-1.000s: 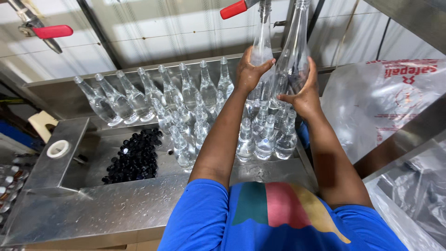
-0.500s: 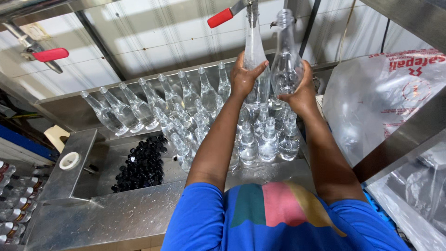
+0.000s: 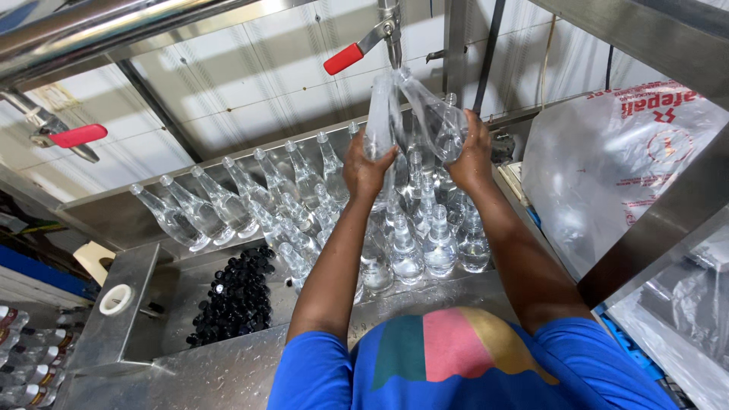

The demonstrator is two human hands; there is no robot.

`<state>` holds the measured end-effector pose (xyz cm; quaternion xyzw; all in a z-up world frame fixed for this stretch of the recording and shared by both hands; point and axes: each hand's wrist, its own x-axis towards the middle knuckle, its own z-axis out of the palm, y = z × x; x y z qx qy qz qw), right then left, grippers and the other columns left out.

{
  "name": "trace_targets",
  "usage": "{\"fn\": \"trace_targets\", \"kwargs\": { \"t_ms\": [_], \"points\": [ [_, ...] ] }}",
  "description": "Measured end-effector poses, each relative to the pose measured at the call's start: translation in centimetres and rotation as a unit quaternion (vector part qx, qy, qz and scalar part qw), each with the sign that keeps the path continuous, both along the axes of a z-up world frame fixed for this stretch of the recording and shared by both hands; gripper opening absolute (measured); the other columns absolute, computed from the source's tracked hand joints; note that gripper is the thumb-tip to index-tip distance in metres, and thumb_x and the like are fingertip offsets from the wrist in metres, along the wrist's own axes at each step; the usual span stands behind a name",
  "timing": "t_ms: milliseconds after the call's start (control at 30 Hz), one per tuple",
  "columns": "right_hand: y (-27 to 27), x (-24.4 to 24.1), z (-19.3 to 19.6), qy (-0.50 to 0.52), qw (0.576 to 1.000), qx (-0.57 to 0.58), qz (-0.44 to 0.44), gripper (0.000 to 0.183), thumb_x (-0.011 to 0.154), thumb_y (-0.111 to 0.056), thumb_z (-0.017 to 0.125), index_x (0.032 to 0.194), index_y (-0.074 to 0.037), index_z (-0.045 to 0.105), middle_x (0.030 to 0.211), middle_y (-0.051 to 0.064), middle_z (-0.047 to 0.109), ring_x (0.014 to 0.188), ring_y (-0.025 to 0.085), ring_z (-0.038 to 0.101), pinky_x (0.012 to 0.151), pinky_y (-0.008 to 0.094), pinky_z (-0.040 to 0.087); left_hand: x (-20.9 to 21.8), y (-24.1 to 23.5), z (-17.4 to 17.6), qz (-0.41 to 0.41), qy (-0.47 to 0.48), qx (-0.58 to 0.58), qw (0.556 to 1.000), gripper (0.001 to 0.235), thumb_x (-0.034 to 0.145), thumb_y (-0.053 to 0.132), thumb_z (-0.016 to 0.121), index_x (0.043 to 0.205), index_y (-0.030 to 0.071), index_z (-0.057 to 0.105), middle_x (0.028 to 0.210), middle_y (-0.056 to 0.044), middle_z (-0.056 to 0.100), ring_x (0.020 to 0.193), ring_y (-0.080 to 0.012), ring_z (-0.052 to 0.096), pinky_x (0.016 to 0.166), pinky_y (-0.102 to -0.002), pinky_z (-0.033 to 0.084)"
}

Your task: The person repeatedly picks up clear plastic bottles from a bag and fills them with water from a tap. The filled bottles are then placed on a metal tray next to the tap.

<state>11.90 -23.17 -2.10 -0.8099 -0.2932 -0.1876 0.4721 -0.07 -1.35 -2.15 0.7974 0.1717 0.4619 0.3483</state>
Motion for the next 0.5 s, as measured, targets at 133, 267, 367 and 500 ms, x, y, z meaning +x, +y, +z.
{"fn": "trace_targets", "kwargs": {
  "t_ms": [133,267,367,500],
  "points": [
    [1.4,-1.5,1.1,0.07,0.997,0.018,0.036,0.126,0.074,0.012,0.094,0.175,-0.022,0.025,0.165,0.031,0.035,0.155,0.06,0.039,0.124,0.071,0.043,-0.9,2.0,-0.4,0.055,0.008,0.056,0.997,0.092,0.076,0.052,0.103,0.148,0.007,0.068,0.137,-0.023,0.074,0.133,-0.0446,0.069,0.117,-0.057,0.053],
    [2.3,-2.2,1.4,0.122,0.99,0.03,0.062,0.126,0.079,0.009,0.095,0.175,-0.024,0.02,0.165,0.032,0.035,0.152,0.064,0.042,0.12,0.071,0.048,-1.0,2.9,-0.3,0.07,-0.007,0.094,0.993,0.092,0.075,0.051,0.103,0.147,0.006,0.068,0.133,-0.023,0.075,0.13,-0.044,0.07,0.115,-0.056,0.054],
    [2.1,-2.7,1.8,0.133,0.988,0.027,0.075,0.125,0.08,0.007,0.095,0.174,-0.025,0.02,0.164,0.031,0.036,0.153,0.063,0.042,0.119,0.07,0.049,0.2,3.9,-1.3,0.079,-0.01,0.097,0.992,0.095,0.073,0.054,0.103,0.149,0.011,0.067,0.134,-0.018,0.075,0.132,-0.0406,0.07,0.118,-0.051,0.052],
    [1.2,-2.4,1.8,0.136,0.989,0.013,0.062,0.123,0.081,0.006,0.095,0.174,-0.026,0.021,0.166,0.029,0.035,0.154,0.061,0.041,0.119,0.069,0.05,0.7,3.6,-0.7,0.083,-0.003,0.109,0.991,0.096,0.07,0.051,0.105,0.149,0.012,0.067,0.133,-0.02,0.075,0.131,-0.0411,0.071,0.119,-0.05,0.051]
  ]
}}
